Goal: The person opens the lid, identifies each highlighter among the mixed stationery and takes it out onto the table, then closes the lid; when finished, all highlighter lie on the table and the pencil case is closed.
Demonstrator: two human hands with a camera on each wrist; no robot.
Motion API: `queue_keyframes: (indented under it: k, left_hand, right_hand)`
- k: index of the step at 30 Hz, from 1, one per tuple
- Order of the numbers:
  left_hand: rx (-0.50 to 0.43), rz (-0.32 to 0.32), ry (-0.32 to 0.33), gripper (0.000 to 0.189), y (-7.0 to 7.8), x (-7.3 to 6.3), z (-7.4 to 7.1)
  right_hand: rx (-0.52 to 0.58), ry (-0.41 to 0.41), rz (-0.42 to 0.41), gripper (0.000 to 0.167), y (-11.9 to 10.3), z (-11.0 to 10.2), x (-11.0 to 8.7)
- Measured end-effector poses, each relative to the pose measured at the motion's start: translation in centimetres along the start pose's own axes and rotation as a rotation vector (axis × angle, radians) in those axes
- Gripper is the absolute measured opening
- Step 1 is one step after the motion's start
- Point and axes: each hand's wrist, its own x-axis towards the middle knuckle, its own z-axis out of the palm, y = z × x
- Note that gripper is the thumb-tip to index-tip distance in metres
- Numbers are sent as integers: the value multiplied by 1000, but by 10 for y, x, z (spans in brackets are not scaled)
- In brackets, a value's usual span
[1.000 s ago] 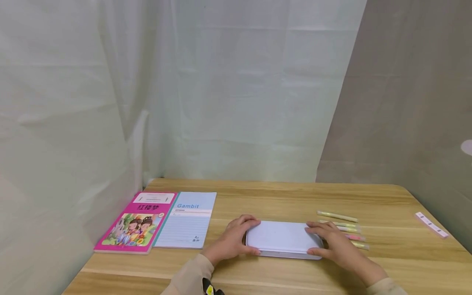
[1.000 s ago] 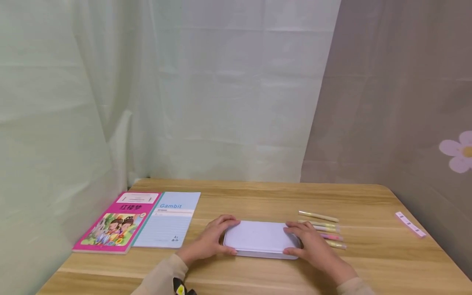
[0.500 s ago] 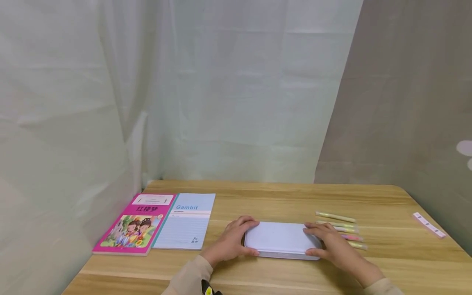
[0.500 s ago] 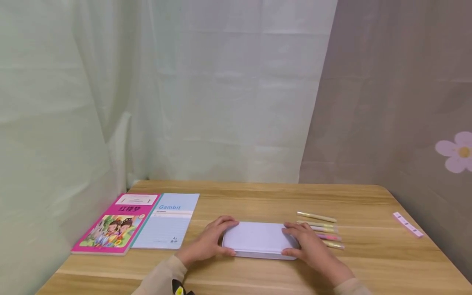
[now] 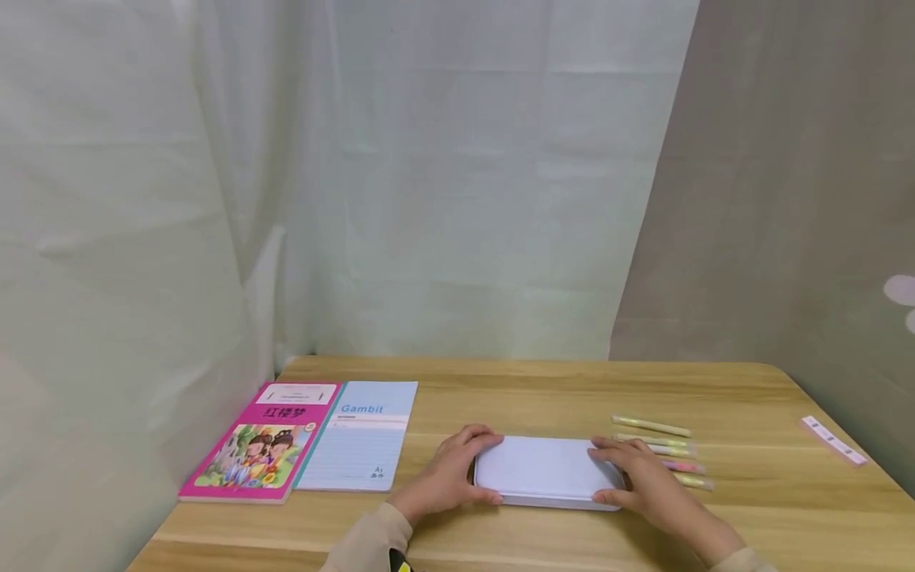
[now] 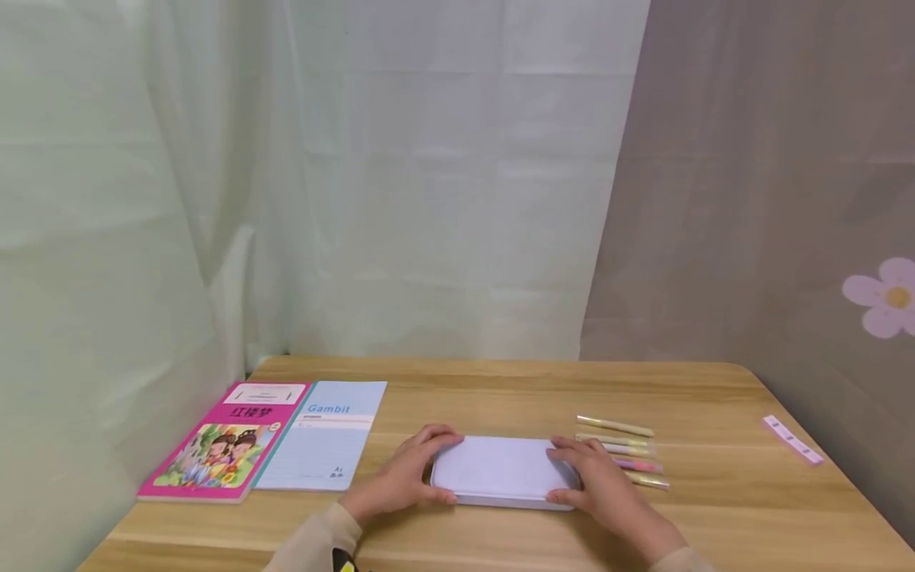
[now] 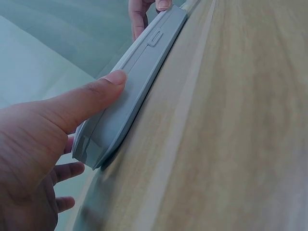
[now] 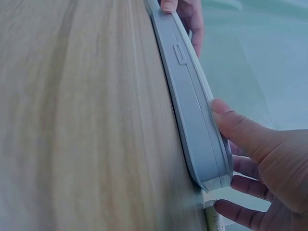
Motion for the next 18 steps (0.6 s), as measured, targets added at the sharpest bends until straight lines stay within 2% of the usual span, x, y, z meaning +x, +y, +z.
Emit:
queue_keyframes:
  k: [7, 18]
  left_hand:
    - [36, 31, 17, 82, -1, 2, -1]
    - [149, 45, 22, 81, -1, 4, -4]
  right_hand:
    - [-19, 0, -17, 61, 1, -2, 1]
    - [-46, -65, -24, 63, 1, -4, 7]
